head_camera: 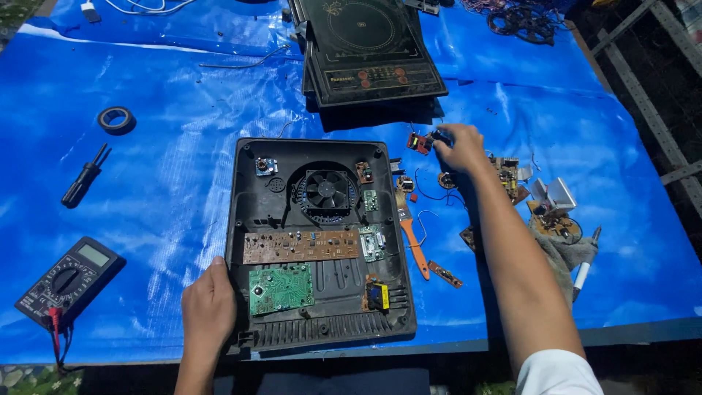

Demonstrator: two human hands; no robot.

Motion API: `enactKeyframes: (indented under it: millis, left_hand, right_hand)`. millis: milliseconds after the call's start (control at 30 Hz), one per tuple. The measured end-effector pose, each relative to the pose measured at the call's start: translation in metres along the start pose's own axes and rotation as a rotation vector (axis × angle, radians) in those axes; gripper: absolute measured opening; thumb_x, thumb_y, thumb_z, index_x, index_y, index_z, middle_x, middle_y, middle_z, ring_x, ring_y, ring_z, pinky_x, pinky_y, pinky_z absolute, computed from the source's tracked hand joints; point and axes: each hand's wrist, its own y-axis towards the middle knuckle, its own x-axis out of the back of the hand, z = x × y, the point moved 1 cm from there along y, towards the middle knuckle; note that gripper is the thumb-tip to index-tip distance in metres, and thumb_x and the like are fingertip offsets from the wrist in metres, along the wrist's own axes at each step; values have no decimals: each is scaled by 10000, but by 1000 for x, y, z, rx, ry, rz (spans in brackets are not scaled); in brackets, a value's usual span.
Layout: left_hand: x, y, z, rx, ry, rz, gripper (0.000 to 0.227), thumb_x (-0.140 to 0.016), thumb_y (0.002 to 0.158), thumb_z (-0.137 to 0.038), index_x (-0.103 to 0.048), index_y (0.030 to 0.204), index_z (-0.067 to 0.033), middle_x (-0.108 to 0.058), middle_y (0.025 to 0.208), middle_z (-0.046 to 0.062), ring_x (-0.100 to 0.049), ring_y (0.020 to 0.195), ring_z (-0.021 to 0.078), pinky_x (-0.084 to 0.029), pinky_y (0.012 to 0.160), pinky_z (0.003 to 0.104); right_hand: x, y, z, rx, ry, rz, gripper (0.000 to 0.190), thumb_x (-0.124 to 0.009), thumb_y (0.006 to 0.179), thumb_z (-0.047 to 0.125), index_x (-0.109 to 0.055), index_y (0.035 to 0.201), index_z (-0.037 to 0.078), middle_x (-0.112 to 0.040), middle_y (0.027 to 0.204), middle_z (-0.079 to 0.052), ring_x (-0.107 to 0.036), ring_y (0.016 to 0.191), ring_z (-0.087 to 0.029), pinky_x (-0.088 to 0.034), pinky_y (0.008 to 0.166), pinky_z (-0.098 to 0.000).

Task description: The person arranges various electronic components, including circuit boards, a fan, and small modules, inside the casing of a disassembled induction cooktop. They pick up and place each item into specific positions within the housing, organizing the internal layout.

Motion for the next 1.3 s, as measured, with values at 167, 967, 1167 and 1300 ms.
enactKeyframes:
  millis: [167,967,1167,1300]
  left_hand:
    - [-12,10,17,-31,-13,-5,594,-382,1118,-339,-650,818,98,-694,749,266,-584,600,372,-466,632,493]
    - [135,144,53,-244,355,-561,537,-574,1038,-227,-528,1548,-64,-640,840,241,-589,585,426,-450,677,548]
    - [159,227,9,-231,570,-421,673,-585,946,-99,-510,1587,-288,-728,964,243,-687,785,462,-547,684,573]
    - [157,270,-15,-206,724,-255,857,-707,868,-57,-430,1617,-367,-708,1052,203,-705,903,374,-571,738,513]
  right_hand:
    - [0,-3,4,10,-6,-25,236,-781,896,190,-782,1116,104,-765,1039,-144,-699,914,-348,-492,893,-493]
    - [20,-20,7,61,175,-166,248,-759,1028,142,-771,1215,-21,-757,1041,-201,-691,880,-312,-537,776,-425]
    - [21,-17,13,-10,148,-154,290,-752,1002,193,-774,1230,15,-763,1085,-207,-693,846,-331,-541,746,-431]
    - [17,-21,12,1,135,-142,277,-763,1003,202,-780,1201,10,-765,1052,-193,-703,870,-315,-542,759,-415]
